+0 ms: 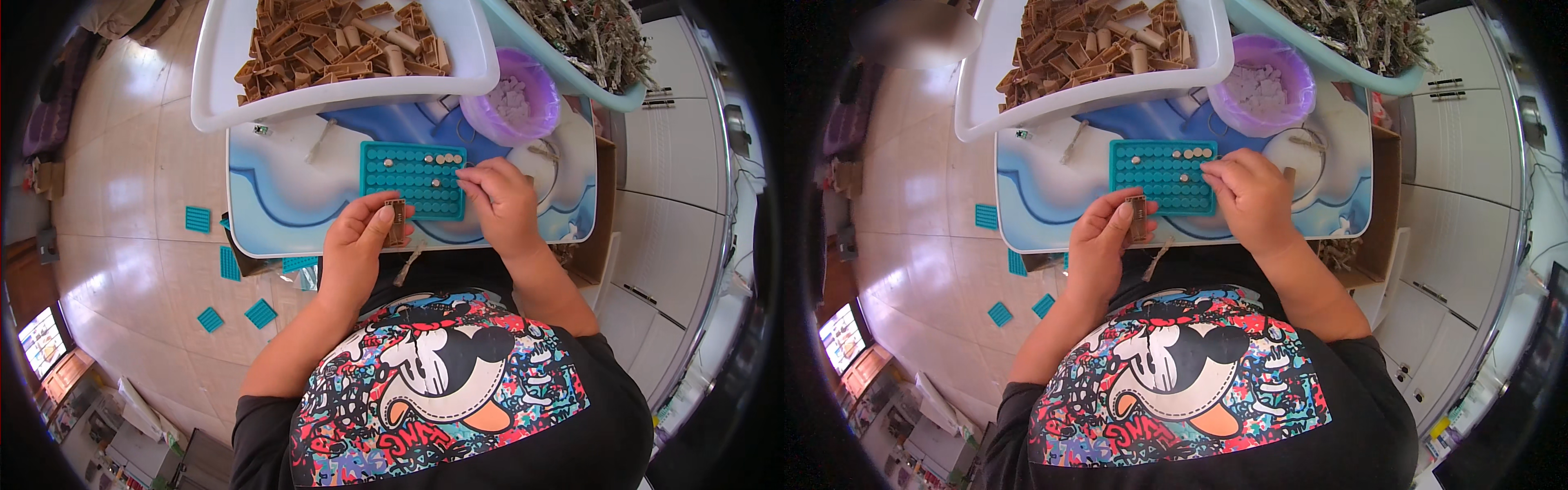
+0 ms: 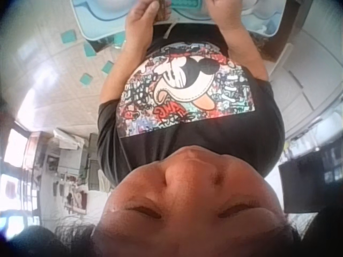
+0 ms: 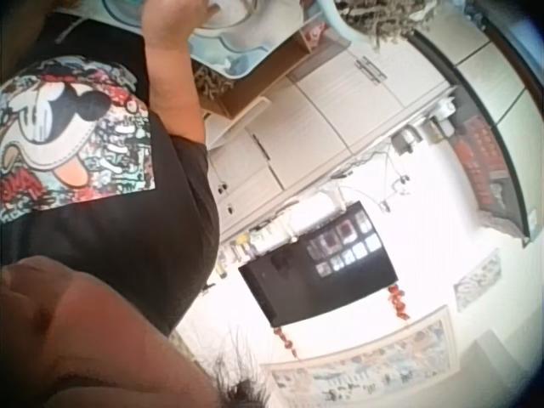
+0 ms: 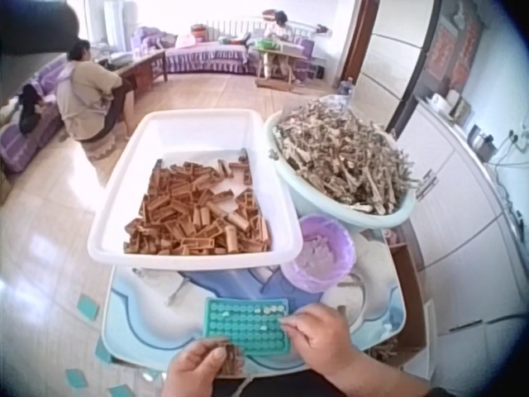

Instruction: The person assembles small circular components into rectangular wooden holders by hand.

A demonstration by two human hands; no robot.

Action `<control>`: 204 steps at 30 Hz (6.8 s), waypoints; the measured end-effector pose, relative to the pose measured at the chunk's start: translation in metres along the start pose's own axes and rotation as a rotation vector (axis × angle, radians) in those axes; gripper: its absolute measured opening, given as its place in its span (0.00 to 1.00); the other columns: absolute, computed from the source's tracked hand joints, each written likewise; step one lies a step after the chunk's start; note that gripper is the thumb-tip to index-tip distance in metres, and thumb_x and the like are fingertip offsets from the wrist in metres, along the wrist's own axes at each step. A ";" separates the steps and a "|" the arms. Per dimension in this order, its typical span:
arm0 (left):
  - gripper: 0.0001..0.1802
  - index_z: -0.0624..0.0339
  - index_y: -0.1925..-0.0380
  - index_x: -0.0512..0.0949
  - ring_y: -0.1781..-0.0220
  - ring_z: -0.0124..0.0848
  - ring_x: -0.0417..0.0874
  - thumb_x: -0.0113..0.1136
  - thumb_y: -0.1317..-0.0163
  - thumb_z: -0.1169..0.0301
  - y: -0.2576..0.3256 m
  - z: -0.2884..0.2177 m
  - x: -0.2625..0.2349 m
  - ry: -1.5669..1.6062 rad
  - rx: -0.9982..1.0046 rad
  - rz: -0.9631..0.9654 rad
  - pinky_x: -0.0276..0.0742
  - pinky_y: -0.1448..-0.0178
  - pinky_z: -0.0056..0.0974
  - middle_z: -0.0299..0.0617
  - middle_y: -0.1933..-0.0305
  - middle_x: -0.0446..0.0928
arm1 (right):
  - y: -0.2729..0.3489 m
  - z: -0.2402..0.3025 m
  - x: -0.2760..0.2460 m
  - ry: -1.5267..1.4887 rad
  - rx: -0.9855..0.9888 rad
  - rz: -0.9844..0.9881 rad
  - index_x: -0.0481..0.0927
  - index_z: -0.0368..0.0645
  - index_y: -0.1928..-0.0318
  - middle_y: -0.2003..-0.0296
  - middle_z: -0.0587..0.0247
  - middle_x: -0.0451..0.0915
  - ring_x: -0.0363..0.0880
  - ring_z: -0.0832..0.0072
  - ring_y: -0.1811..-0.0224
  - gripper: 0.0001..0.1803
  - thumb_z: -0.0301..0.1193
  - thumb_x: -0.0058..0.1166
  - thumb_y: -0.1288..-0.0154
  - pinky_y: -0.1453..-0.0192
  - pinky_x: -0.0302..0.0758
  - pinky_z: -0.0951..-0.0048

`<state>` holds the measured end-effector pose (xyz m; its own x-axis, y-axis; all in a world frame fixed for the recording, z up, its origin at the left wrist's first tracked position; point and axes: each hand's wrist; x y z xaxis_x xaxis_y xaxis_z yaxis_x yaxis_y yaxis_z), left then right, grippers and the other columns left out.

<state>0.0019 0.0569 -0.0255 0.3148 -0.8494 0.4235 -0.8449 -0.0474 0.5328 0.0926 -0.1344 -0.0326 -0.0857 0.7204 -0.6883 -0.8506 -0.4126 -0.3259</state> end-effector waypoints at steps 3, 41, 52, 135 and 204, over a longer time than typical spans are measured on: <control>0.17 0.65 0.48 0.71 0.59 0.30 0.81 0.48 0.32 0.66 -0.004 0.006 -0.001 0.023 0.012 0.005 0.76 0.52 0.32 0.46 0.56 0.78 | -0.003 0.008 0.009 0.090 -0.023 0.023 0.80 0.43 0.69 0.73 0.63 0.76 0.76 0.65 0.70 0.08 0.26 0.63 0.54 0.67 0.72 0.68; 0.17 0.67 0.47 0.71 0.57 0.31 0.81 0.50 0.32 0.69 -0.007 0.001 -0.013 0.167 0.029 -0.065 0.78 0.51 0.35 0.44 0.56 0.78 | -0.046 0.029 0.047 -0.047 -0.308 0.068 0.77 0.44 0.74 0.75 0.65 0.74 0.75 0.65 0.73 0.08 0.27 0.63 0.57 0.71 0.71 0.66; 0.16 0.64 0.48 0.73 0.59 0.28 0.80 0.51 0.33 0.68 -0.008 0.005 -0.012 0.146 0.031 -0.058 0.78 0.52 0.34 0.40 0.58 0.78 | -0.021 0.036 0.048 -0.023 -0.449 0.064 0.78 0.44 0.71 0.75 0.64 0.75 0.75 0.66 0.72 0.10 0.26 0.60 0.60 0.70 0.72 0.66; 0.21 0.62 0.41 0.65 0.62 0.28 0.78 0.46 0.31 0.67 -0.003 -0.013 -0.013 0.343 -0.080 0.059 0.78 0.61 0.31 0.44 0.56 0.75 | 0.033 -0.040 -0.077 0.307 0.143 0.188 0.76 0.40 0.52 0.51 0.54 0.75 0.70 0.57 0.48 0.27 0.30 0.66 0.57 0.44 0.67 0.63; 0.21 0.65 0.43 0.67 0.53 0.34 0.79 0.51 0.34 0.66 -0.011 0.012 -0.006 0.642 -0.288 0.296 0.76 0.46 0.36 0.44 0.52 0.76 | 0.000 0.057 0.002 -0.131 -0.116 0.311 0.70 0.42 0.52 0.55 0.54 0.71 0.69 0.56 0.50 0.32 0.30 0.69 0.62 0.44 0.67 0.59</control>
<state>0.0039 0.0562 -0.0431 0.3566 -0.3290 0.8744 -0.8145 0.3490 0.4634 0.0626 -0.1009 0.0032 -0.4038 0.6128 -0.6793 -0.7097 -0.6784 -0.1901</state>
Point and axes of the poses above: each hand's wrist, its own y-axis away from the middle knuckle, its own x-axis out of the palm, z = x × y
